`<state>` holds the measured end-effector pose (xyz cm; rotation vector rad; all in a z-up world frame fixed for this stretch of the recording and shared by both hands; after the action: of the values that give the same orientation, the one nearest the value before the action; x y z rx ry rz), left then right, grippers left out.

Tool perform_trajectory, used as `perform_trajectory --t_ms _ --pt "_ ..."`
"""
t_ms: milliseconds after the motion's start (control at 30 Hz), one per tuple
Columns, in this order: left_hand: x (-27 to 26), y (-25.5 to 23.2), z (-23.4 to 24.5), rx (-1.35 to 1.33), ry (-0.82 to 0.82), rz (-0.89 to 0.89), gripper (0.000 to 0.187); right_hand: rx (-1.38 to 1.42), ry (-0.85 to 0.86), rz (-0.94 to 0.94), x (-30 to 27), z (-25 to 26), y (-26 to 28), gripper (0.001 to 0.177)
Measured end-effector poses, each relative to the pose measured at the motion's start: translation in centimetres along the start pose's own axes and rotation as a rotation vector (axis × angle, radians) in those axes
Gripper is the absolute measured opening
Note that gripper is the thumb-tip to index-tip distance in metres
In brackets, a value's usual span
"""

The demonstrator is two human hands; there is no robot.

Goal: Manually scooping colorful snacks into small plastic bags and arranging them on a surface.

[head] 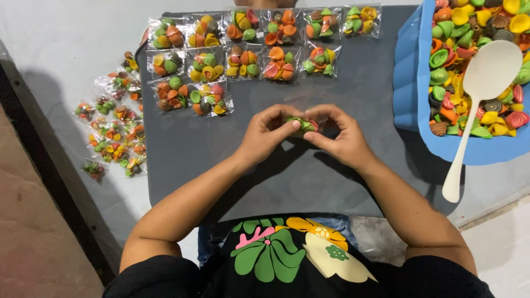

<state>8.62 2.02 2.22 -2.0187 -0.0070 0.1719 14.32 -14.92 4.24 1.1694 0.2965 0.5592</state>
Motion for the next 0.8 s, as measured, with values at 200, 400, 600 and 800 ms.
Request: perform_trajectory --t_ms 200,400,600,800 --pt "0.1 0.5 0.8 -0.042 0.021 -0.029 0.032 0.104 0.018 -0.109 0.2 -0.6 -1.2 0.026" --pt "0.3 1.0 2.2 0.044 -0.044 -0.139 0.018 0.063 0.071 -0.037 0.4 -1.7 -1.7 0.033" --pt "0.3 0.2 2.2 0.068 -0.052 -0.15 0.011 -0.085 0.043 -0.004 0.6 -1.2 -3.2 0.015" --pt "0.6 0.2 3.1 0.124 0.002 -0.148 0.017 0.154 0.019 -0.048 0.6 -0.6 -4.7 0.01"
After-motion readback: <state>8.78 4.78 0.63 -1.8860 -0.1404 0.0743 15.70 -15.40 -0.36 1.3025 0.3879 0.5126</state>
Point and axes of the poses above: each hand's wrist, its own x-axis towards the middle knuckle, its own z-axis out of the back of the hand, y = z × x, the point moved 5 cm from there along x, towards the middle knuckle, and after that the axes turned 12 degrees about -x, right-handed, at the moved point
